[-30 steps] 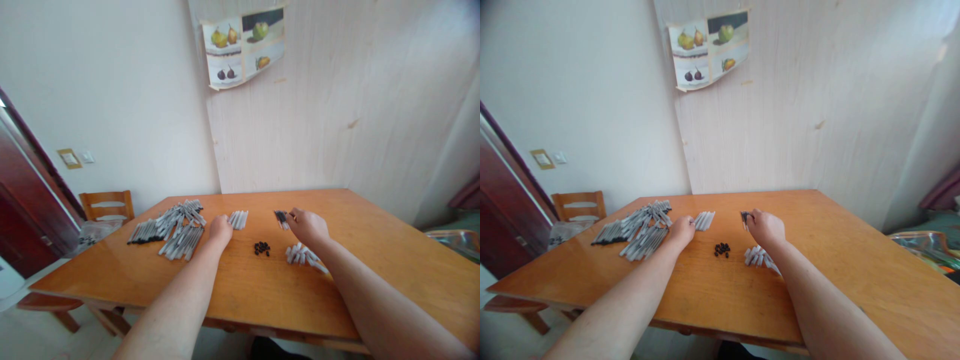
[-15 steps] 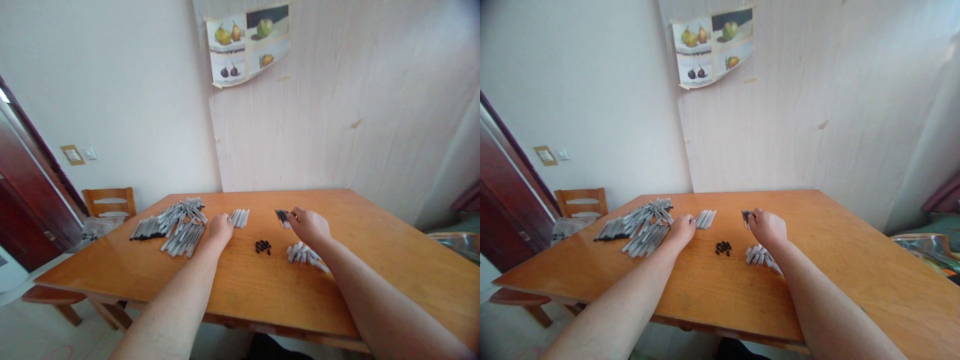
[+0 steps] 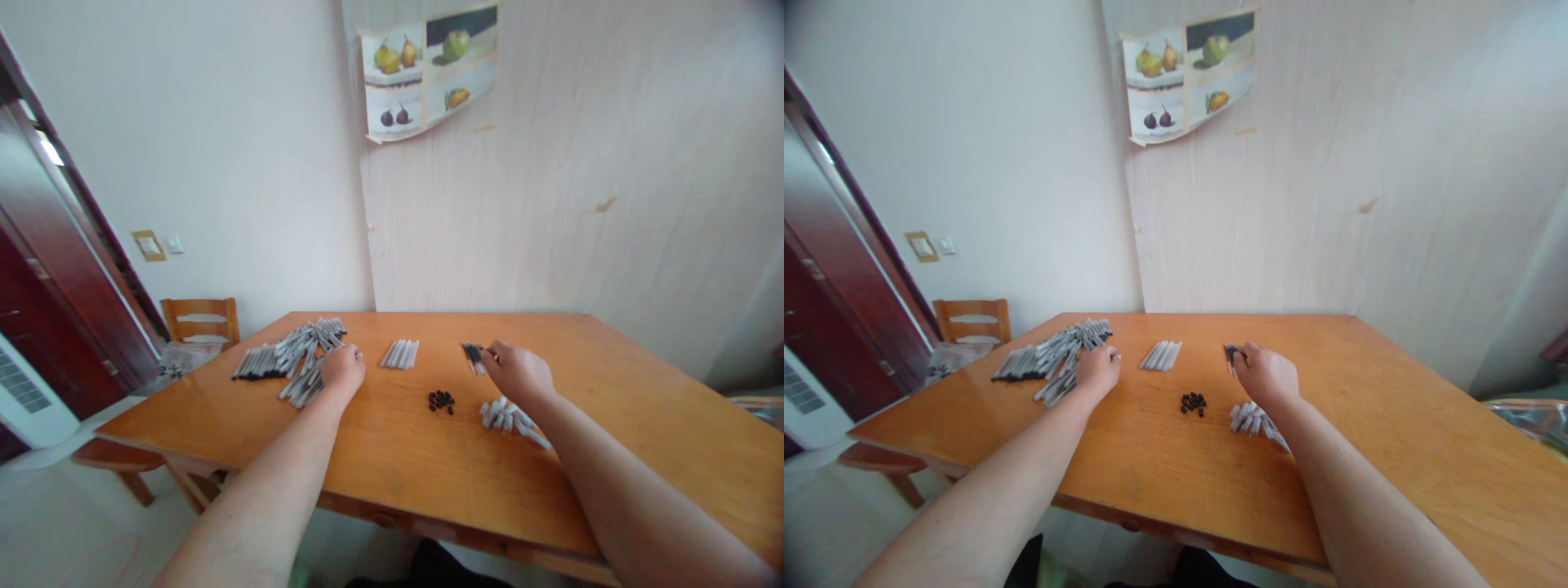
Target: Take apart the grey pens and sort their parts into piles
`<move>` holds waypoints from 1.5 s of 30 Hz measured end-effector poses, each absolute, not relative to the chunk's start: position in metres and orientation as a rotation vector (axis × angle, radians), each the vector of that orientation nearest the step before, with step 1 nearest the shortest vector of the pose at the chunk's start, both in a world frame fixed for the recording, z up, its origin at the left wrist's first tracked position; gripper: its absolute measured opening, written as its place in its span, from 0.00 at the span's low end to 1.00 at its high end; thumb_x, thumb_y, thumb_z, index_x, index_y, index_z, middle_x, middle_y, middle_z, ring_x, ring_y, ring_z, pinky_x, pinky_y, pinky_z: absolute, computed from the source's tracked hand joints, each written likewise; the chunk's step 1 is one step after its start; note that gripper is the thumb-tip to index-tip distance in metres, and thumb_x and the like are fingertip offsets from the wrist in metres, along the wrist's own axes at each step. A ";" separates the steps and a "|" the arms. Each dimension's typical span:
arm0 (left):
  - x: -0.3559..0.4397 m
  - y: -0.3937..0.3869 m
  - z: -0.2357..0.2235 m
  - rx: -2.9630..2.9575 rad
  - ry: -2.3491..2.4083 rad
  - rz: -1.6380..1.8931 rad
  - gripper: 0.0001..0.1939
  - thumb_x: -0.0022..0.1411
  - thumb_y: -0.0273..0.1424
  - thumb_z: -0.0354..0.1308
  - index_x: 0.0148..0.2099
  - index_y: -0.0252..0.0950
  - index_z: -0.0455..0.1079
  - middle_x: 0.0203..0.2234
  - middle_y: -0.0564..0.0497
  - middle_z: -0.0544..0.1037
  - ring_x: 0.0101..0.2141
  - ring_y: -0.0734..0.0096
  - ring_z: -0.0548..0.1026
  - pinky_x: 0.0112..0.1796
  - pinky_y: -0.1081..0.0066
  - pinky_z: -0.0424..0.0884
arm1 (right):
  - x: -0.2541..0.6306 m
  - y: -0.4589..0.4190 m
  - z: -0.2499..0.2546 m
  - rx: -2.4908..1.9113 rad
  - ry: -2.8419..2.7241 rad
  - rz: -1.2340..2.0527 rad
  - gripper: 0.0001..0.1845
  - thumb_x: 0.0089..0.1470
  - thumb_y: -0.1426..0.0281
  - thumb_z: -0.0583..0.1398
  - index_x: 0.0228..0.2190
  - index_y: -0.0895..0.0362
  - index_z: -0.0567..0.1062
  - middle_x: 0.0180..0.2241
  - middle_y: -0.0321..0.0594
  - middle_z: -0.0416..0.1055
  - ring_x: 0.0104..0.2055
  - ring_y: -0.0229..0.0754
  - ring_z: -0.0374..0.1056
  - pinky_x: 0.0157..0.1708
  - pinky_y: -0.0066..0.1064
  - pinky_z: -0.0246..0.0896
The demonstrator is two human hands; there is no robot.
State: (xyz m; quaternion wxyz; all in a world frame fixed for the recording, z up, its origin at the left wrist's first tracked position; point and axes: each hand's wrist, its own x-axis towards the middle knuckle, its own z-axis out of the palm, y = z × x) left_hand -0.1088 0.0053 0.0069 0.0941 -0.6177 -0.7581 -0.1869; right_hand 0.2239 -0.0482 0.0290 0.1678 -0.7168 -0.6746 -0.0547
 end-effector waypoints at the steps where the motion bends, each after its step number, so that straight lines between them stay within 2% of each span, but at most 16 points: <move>1: -0.115 0.004 0.009 -1.792 -2.269 -0.560 0.15 0.63 0.36 0.49 0.44 0.43 0.76 0.43 0.43 0.79 0.46 0.53 0.74 0.42 0.60 0.67 | 0.224 -0.048 0.029 -2.036 -1.918 -0.155 0.25 0.63 0.55 0.45 0.37 0.53 0.77 0.34 0.44 0.77 0.35 0.44 0.72 0.28 0.29 0.52; 6: -0.151 0.005 0.016 -1.617 -2.379 -0.532 0.17 0.62 0.40 0.49 0.45 0.42 0.76 0.46 0.40 0.77 0.49 0.44 0.71 0.44 0.53 0.67 | 0.225 -0.046 0.027 -2.038 -1.917 -0.140 0.25 0.63 0.54 0.45 0.37 0.53 0.77 0.33 0.45 0.77 0.35 0.45 0.72 0.27 0.29 0.51; 13: -0.190 0.010 0.017 -1.510 -2.504 -0.444 0.19 0.60 0.41 0.51 0.47 0.41 0.76 0.49 0.38 0.75 0.52 0.42 0.69 0.46 0.49 0.66 | 0.224 -0.046 0.026 -2.028 -1.937 -0.130 0.25 0.63 0.54 0.45 0.37 0.52 0.77 0.34 0.44 0.77 0.34 0.45 0.72 0.26 0.29 0.51; 18: -0.192 0.013 0.015 -1.539 -2.535 -0.427 0.18 0.58 0.44 0.54 0.44 0.41 0.77 0.49 0.38 0.76 0.52 0.39 0.68 0.46 0.47 0.65 | 0.224 -0.047 0.027 -2.052 -1.947 -0.135 0.24 0.63 0.54 0.46 0.38 0.52 0.76 0.34 0.45 0.77 0.34 0.45 0.72 0.27 0.29 0.51; 30: -0.189 0.023 0.006 -1.549 -2.512 -0.435 0.20 0.59 0.44 0.53 0.44 0.38 0.77 0.48 0.36 0.76 0.54 0.40 0.66 0.48 0.48 0.63 | 0.225 -0.046 0.026 -2.060 -1.953 -0.139 0.24 0.63 0.54 0.46 0.37 0.52 0.76 0.34 0.44 0.77 0.35 0.46 0.72 0.26 0.30 0.50; 40: -0.190 0.030 0.006 -1.567 -2.544 -0.419 0.30 0.56 0.56 0.51 0.46 0.40 0.78 0.50 0.37 0.75 0.55 0.38 0.66 0.49 0.48 0.63 | 0.226 -0.044 0.024 -2.070 -1.951 -0.136 0.24 0.62 0.54 0.46 0.36 0.52 0.76 0.32 0.44 0.76 0.34 0.46 0.72 0.25 0.30 0.48; 45: -0.192 0.035 0.006 -1.560 -2.554 -0.430 0.30 0.56 0.56 0.51 0.46 0.40 0.78 0.50 0.36 0.75 0.55 0.39 0.66 0.49 0.50 0.64 | 0.227 -0.044 0.024 -2.053 -1.950 -0.144 0.24 0.62 0.54 0.45 0.36 0.52 0.76 0.32 0.43 0.76 0.34 0.45 0.72 0.25 0.29 0.47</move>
